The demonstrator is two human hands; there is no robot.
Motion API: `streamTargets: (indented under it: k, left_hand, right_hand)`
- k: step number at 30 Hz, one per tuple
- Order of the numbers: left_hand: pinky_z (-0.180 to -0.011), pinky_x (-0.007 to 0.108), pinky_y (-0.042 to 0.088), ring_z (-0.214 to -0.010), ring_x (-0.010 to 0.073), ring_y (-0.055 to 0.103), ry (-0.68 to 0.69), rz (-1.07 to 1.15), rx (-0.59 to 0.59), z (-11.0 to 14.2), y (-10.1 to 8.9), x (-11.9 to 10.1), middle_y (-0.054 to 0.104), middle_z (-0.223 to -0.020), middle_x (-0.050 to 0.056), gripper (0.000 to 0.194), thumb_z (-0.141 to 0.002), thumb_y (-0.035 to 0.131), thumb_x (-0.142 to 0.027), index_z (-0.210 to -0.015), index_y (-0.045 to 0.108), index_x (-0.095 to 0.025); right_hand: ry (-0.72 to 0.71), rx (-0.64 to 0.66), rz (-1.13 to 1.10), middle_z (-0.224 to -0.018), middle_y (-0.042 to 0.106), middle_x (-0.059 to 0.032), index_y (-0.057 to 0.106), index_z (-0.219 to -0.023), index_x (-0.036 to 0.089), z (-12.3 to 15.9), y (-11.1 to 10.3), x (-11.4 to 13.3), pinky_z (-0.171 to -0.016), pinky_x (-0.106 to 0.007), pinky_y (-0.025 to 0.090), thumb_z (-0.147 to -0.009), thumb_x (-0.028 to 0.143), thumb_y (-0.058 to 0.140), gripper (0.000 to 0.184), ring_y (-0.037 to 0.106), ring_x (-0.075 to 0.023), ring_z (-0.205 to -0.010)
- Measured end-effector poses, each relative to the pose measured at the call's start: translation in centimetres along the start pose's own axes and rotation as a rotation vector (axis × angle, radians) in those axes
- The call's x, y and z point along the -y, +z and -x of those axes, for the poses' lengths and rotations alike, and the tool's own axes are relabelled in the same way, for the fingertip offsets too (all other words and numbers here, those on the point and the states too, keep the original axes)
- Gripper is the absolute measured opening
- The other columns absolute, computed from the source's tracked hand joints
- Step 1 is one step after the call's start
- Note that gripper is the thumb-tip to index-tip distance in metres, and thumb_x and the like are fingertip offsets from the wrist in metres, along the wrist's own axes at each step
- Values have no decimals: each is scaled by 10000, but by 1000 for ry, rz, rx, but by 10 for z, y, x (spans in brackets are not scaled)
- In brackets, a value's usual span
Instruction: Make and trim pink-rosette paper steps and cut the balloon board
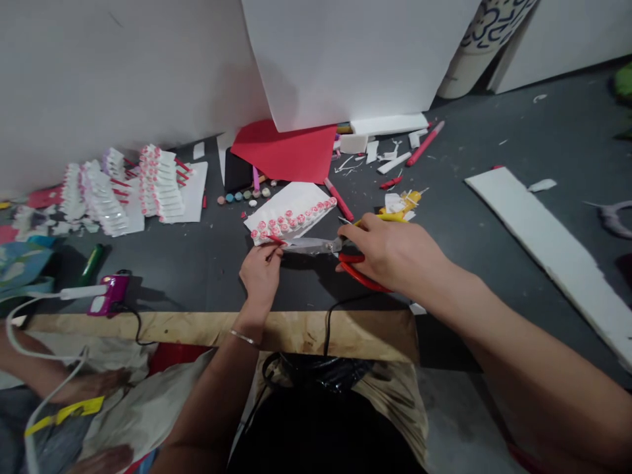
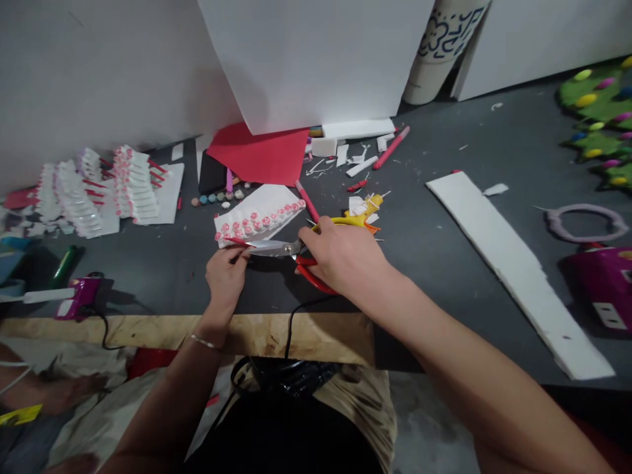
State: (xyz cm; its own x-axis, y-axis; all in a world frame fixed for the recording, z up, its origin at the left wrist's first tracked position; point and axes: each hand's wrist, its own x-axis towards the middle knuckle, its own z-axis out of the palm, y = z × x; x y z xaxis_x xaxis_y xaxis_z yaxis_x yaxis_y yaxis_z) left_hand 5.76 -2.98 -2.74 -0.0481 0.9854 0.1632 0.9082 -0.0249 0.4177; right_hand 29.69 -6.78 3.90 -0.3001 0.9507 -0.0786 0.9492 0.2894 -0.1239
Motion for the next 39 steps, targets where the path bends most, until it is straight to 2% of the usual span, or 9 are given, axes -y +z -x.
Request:
streamTargets:
  k: [7,17,29,39]
  left_hand:
    - [-725,292,471,-834,197,670,-28,-19,-21,0,1,-1,749,-893,28,198,-840,596,-250,-898,785,-263]
    - [-715,281,464,-804,182,668,-10,3,-29,1,0,-1,750,-909,36,200,-853,602,-286,-924,786,-250]
    - [-687,279,439,-782,182,651,19,-19,-15,1,-2,-2,732,-858,40,228,-873,567,-317,-876,782,-239]
    - [-680,286,435,-782,187,641,-1,-29,-11,1,-2,-1,723,-845,41,236,-870,564,-332,-851,781,-243]
  right_hand:
    - [6,14,23,-1028,653,-149,624,-1211,160,-5,-6,2,-526,-277,234,-875,368,562,400,575,-180,-643]
    - [25,107,22,-1023,649,-158,633,-1152,152,-9,-17,6,-523,-279,229,-899,330,523,329,591,-187,-652]
    - [-7,76,40,-987,663,-149,643,-1114,146,-13,-16,5,-516,-280,214,-880,315,541,306,546,-161,-597]
    - [-4,111,47,-997,659,-153,632,-1101,145,-12,-19,6,-511,-276,206,-893,259,515,264,570,-168,-610]
